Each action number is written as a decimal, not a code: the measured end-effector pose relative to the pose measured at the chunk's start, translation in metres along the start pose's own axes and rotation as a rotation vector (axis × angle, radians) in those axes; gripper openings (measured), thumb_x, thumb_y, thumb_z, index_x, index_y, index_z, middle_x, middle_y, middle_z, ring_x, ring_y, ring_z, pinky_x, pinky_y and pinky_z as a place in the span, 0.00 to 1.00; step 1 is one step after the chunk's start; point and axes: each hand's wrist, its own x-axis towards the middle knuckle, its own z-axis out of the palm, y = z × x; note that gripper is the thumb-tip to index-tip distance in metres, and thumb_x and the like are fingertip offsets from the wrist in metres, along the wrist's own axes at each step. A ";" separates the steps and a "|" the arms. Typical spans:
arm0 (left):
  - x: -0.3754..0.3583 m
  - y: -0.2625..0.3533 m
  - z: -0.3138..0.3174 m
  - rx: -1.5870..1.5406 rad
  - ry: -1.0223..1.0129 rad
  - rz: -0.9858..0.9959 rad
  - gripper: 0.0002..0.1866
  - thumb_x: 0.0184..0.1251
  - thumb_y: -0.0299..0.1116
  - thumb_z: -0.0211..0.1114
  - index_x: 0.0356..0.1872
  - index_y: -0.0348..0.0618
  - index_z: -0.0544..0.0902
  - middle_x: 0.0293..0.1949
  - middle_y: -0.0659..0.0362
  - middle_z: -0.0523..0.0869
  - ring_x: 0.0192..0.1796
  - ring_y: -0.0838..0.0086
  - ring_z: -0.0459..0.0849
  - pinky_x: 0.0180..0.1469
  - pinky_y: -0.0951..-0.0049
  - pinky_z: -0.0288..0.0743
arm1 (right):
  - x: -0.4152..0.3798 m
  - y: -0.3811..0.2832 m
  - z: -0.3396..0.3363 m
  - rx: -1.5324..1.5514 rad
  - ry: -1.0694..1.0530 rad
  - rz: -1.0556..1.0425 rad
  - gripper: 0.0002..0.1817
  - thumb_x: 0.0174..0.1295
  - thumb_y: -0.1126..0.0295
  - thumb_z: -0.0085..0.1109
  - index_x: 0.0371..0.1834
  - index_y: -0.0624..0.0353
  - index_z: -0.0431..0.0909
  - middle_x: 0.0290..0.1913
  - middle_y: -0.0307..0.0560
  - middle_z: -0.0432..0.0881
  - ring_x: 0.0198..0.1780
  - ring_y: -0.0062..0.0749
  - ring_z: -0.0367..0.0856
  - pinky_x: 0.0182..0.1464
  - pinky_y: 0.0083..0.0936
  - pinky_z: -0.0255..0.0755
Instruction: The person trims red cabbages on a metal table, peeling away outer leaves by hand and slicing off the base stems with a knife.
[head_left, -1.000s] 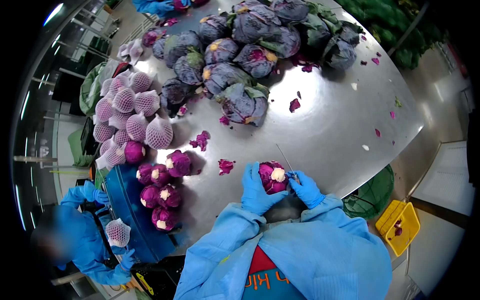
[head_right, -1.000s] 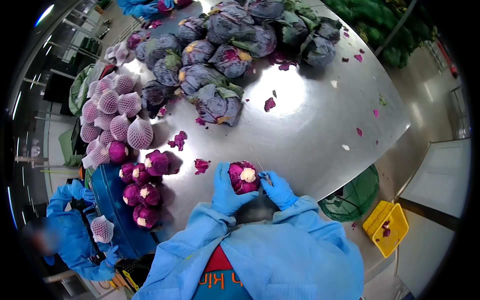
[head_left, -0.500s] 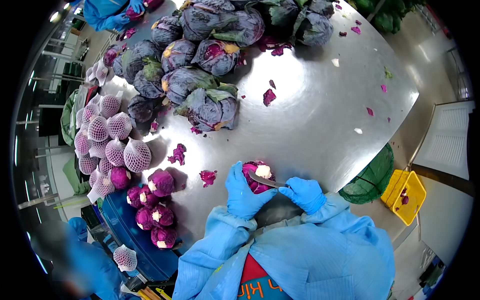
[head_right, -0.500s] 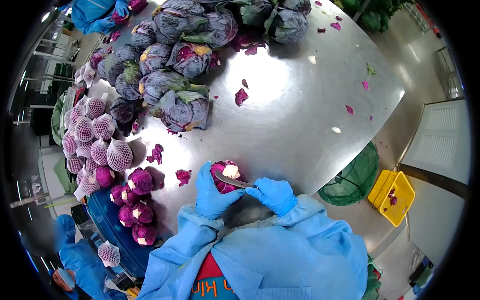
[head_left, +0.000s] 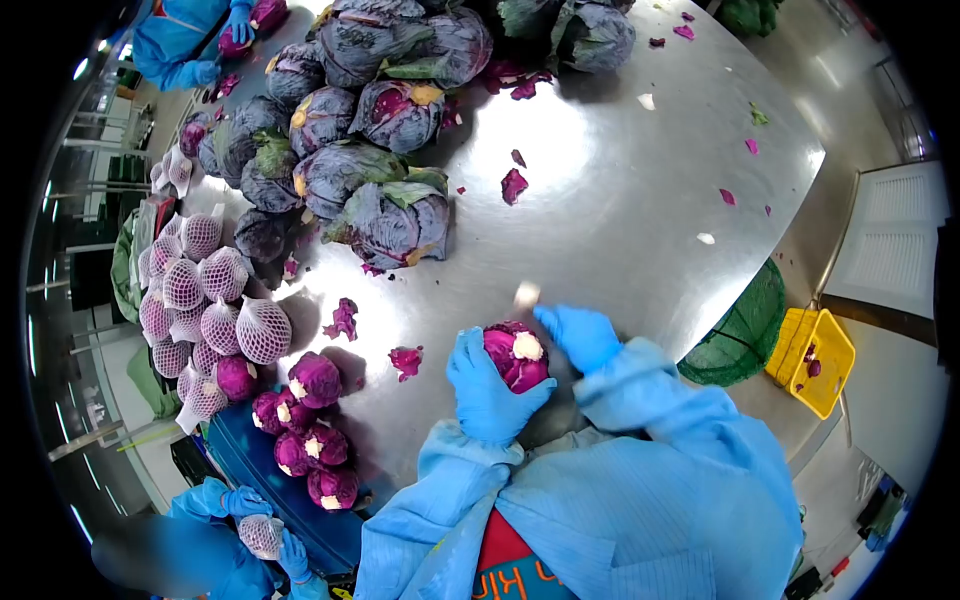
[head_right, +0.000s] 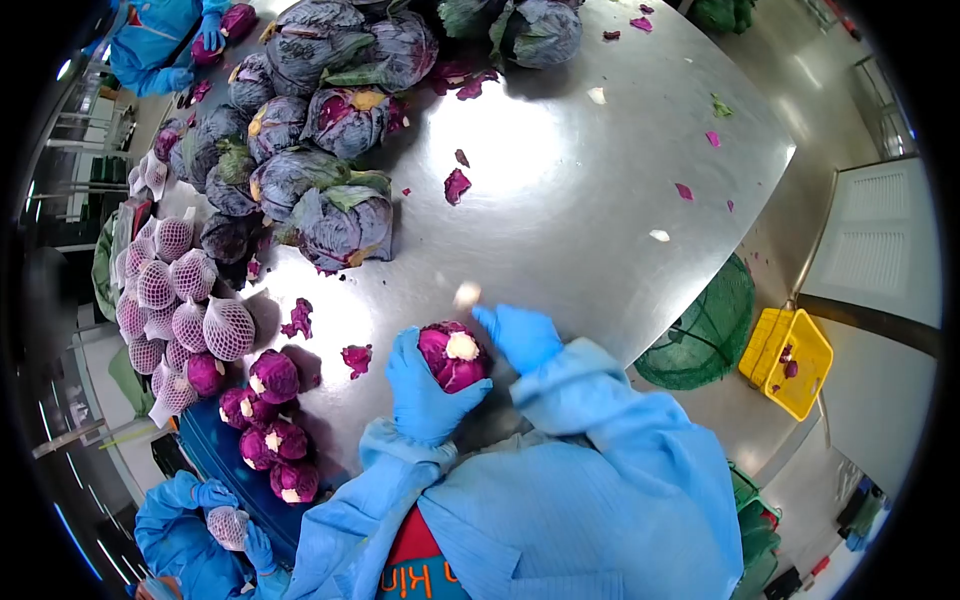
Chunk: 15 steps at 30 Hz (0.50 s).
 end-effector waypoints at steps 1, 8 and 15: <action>-0.005 -0.004 -0.001 -0.005 -0.007 0.045 0.60 0.32 0.50 0.82 0.67 0.32 0.58 0.64 0.39 0.63 0.66 0.44 0.63 0.66 0.51 0.59 | 0.010 0.000 -0.002 0.222 0.005 0.056 0.25 0.70 0.45 0.46 0.32 0.57 0.79 0.27 0.48 0.82 0.24 0.35 0.79 0.28 0.32 0.73; -0.036 -0.054 -0.014 -0.291 -0.022 0.029 0.64 0.33 0.46 0.84 0.71 0.33 0.51 0.67 0.39 0.58 0.69 0.46 0.60 0.71 0.56 0.57 | -0.026 -0.018 -0.030 0.653 -0.287 -0.008 0.24 0.68 0.46 0.51 0.29 0.56 0.80 0.24 0.46 0.80 0.23 0.31 0.77 0.28 0.28 0.72; -0.041 -0.056 -0.003 -0.370 0.050 -0.042 0.63 0.37 0.48 0.83 0.70 0.34 0.51 0.69 0.38 0.54 0.72 0.45 0.56 0.71 0.55 0.55 | -0.075 -0.028 -0.016 0.176 -0.148 -0.298 0.21 0.62 0.46 0.58 0.29 0.54 0.80 0.26 0.49 0.79 0.27 0.45 0.80 0.28 0.36 0.72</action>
